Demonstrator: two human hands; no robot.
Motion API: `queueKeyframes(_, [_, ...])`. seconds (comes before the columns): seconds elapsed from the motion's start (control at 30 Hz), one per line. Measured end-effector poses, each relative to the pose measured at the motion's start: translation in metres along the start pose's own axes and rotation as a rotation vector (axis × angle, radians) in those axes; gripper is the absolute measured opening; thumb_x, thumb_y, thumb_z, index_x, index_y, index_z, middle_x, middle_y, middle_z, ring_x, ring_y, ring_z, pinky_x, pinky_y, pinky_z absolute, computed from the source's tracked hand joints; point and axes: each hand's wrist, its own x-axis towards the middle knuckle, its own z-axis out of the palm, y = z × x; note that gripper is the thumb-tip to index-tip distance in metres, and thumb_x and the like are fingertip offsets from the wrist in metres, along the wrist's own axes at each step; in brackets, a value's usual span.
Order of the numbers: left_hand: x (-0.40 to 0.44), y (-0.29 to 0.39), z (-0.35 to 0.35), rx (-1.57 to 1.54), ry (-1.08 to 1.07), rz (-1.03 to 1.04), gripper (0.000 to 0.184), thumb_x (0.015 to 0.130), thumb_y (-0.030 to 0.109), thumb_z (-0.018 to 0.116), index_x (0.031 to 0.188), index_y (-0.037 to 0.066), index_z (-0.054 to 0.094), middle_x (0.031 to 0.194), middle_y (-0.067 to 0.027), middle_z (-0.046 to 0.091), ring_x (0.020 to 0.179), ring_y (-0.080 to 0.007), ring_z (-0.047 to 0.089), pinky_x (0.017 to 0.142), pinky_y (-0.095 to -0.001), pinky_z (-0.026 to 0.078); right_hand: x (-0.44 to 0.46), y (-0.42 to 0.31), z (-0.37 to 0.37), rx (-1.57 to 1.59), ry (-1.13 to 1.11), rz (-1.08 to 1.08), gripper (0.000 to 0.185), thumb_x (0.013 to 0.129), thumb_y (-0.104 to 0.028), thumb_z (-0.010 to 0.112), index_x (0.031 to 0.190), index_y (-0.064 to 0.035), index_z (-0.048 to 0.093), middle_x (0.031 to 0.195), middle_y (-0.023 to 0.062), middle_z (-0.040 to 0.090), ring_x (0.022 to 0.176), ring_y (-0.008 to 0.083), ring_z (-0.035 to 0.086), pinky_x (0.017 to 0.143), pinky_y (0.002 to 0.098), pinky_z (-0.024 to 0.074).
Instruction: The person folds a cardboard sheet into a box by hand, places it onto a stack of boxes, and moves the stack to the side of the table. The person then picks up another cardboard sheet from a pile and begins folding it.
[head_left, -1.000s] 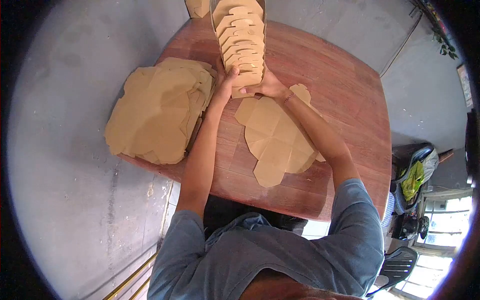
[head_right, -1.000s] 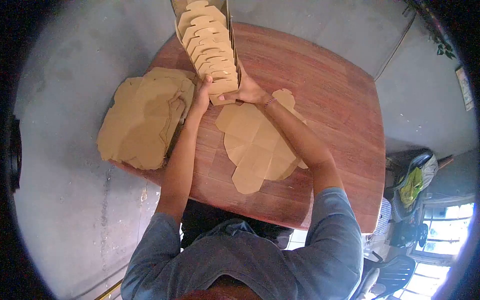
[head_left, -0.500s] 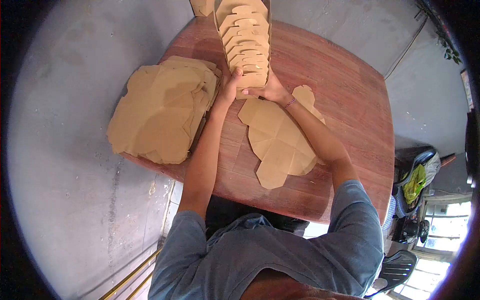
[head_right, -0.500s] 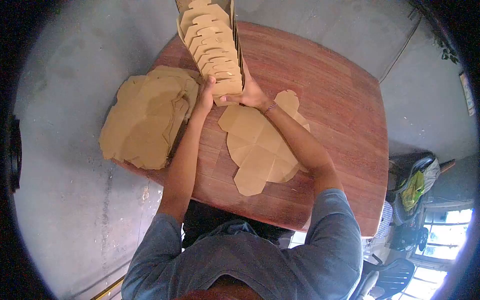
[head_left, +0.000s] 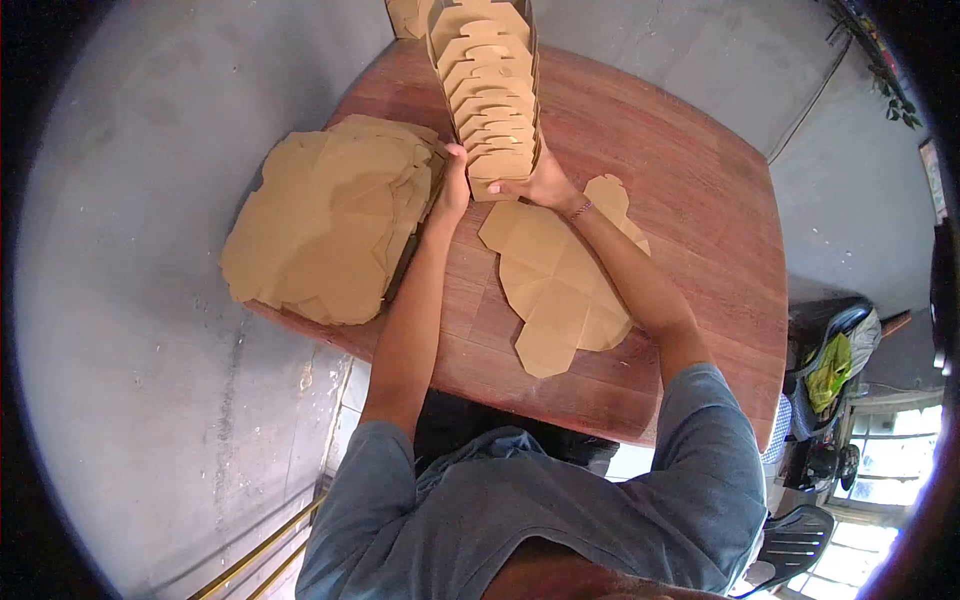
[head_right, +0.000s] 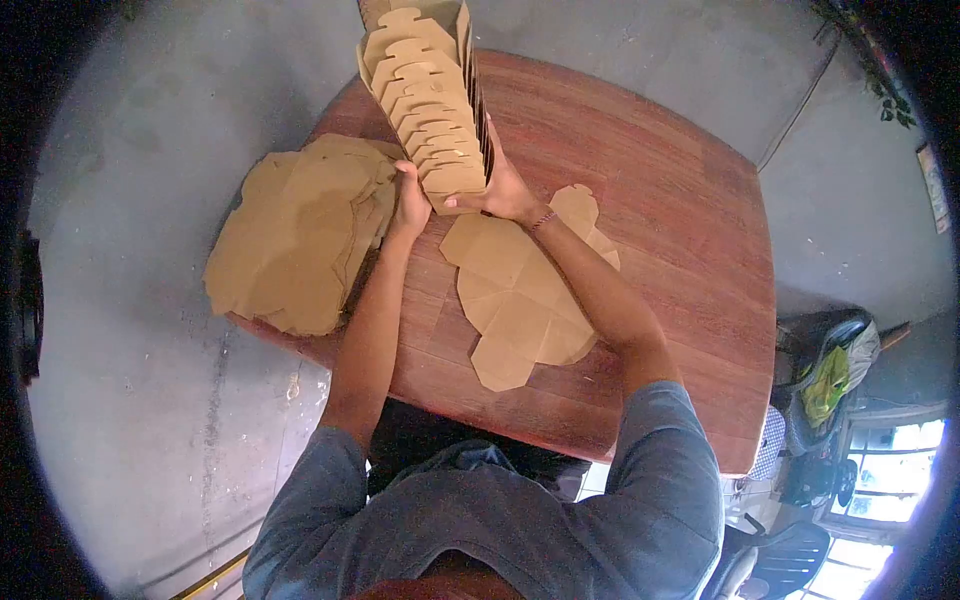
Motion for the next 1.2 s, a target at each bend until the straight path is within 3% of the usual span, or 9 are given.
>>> queueKeyframes(0.07, [0.001, -0.005, -0.003, -0.2, 0.041, 0.001, 0.093, 0.095, 0.075, 0.037, 0.154, 0.003, 0.027, 0.157, -0.0114, 0.034, 0.142, -0.0245, 0.037, 0.117, -0.0422, 0.033, 0.001, 0.005, -0.001, -0.005, 0.004, -0.046, 0.145, 0.068, -0.023, 0.095, 0.157, -0.0005, -0.017, 0.164, 0.018, 0.02, 0.15, 0.0255, 0.022, 0.122, 0.0397, 0.0221])
queueKeyframes(0.17, [-0.002, 0.0, 0.002, 0.113, 0.036, 0.04, 0.077, 0.107, 0.06, 0.026, 0.145, -0.006, 0.036, 0.149, -0.016, 0.041, 0.134, -0.0243, 0.038, 0.115, -0.0374, 0.028, -0.001, -0.004, -0.001, -0.046, 0.007, 0.017, 0.145, 0.068, -0.024, 0.096, 0.157, -0.0013, -0.017, 0.164, 0.0181, 0.021, 0.15, 0.0258, 0.023, 0.122, 0.0393, 0.0215])
queueKeyframes(0.27, [-0.018, 0.059, 0.05, -0.204, 0.01, -0.076, 0.082, 0.106, 0.062, 0.023, 0.149, -0.007, 0.031, 0.156, -0.0162, 0.034, 0.14, -0.024, 0.033, 0.118, -0.0381, 0.025, -0.003, 0.002, -0.004, -0.064, 0.0, 0.054, 0.146, 0.068, -0.025, 0.095, 0.156, -0.0021, -0.019, 0.164, 0.0174, 0.021, 0.15, 0.0254, 0.023, 0.122, 0.0386, 0.0218])
queueKeyframes(0.33, [-0.004, 0.055, 0.052, -0.218, 0.361, -0.086, 0.088, 0.104, 0.066, 0.02, 0.153, -0.007, 0.026, 0.16, -0.0176, 0.028, 0.146, -0.0254, 0.028, 0.12, -0.0394, 0.021, -0.004, 0.001, -0.006, -0.024, -0.019, 0.055, 0.143, 0.068, -0.025, 0.095, 0.157, -0.0018, -0.015, 0.163, 0.0173, 0.023, 0.149, 0.0254, 0.025, 0.122, 0.0387, 0.0234])
queueKeyframes(0.4, [0.006, 0.038, 0.03, -0.079, 0.238, 0.036, 0.082, 0.104, 0.064, 0.028, 0.151, -0.003, 0.031, 0.156, -0.0185, 0.035, 0.141, -0.0291, 0.037, 0.117, -0.0396, 0.031, -0.003, -0.007, -0.007, 0.012, -0.04, 0.055, 0.141, 0.069, -0.026, 0.095, 0.158, -0.0016, -0.011, 0.162, 0.0171, 0.025, 0.149, 0.0255, 0.027, 0.121, 0.0389, 0.0249])
queueKeyframes(0.6, [-0.001, 0.042, 0.046, 0.325, 0.256, 0.069, 0.089, 0.099, 0.069, 0.036, 0.147, -0.007, 0.028, 0.147, -0.0266, 0.039, 0.135, -0.0367, 0.041, 0.112, -0.0467, 0.033, -0.003, -0.032, -0.024, 0.132, -0.153, 0.311, 0.105, 0.068, -0.024, 0.095, 0.15, 0.0025, 0.034, 0.146, 0.0182, 0.052, 0.135, 0.0268, 0.048, 0.115, 0.04, 0.0374])
queueKeyframes(0.67, [-0.006, 0.043, 0.049, 0.46, 0.271, 0.076, 0.092, 0.098, 0.07, 0.039, 0.146, -0.008, 0.027, 0.144, -0.0293, 0.04, 0.133, -0.0392, 0.042, 0.111, -0.0491, 0.034, 0.002, -0.052, -0.035, -0.283, -0.125, 0.302, 0.093, 0.072, -0.024, 0.091, 0.145, 0.0028, 0.042, 0.14, 0.0188, 0.057, 0.13, 0.0285, 0.054, 0.113, 0.0394, 0.0407])
queueKeyframes(1.03, [-0.017, 0.038, 0.077, 0.672, 0.338, 0.165, 0.085, 0.087, 0.052, 0.074, 0.129, -0.009, 0.034, 0.12, -0.0285, 0.052, 0.115, -0.0403, 0.053, 0.098, -0.0498, 0.043, 0.001, -0.041, -0.032, -0.207, 0.074, 0.086, 0.127, 0.066, -0.023, 0.094, 0.156, -0.0007, 0.008, 0.158, 0.0202, 0.028, 0.145, 0.0322, 0.031, 0.12, 0.0426, 0.0301])
queueKeyframes(1.2, [-0.025, 0.046, 0.087, 0.576, 0.32, 0.18, 0.076, 0.085, 0.049, 0.077, 0.123, -0.006, 0.039, 0.112, -0.0246, 0.054, 0.109, -0.0388, 0.055, 0.094, -0.0495, 0.044, -0.002, -0.035, -0.045, 0.0, 0.051, 0.19, 0.105, 0.07, -0.004, 0.084, 0.153, 0.0014, 0.02, 0.147, 0.0171, 0.042, 0.137, 0.0304, 0.042, 0.113, 0.0423, 0.0387])
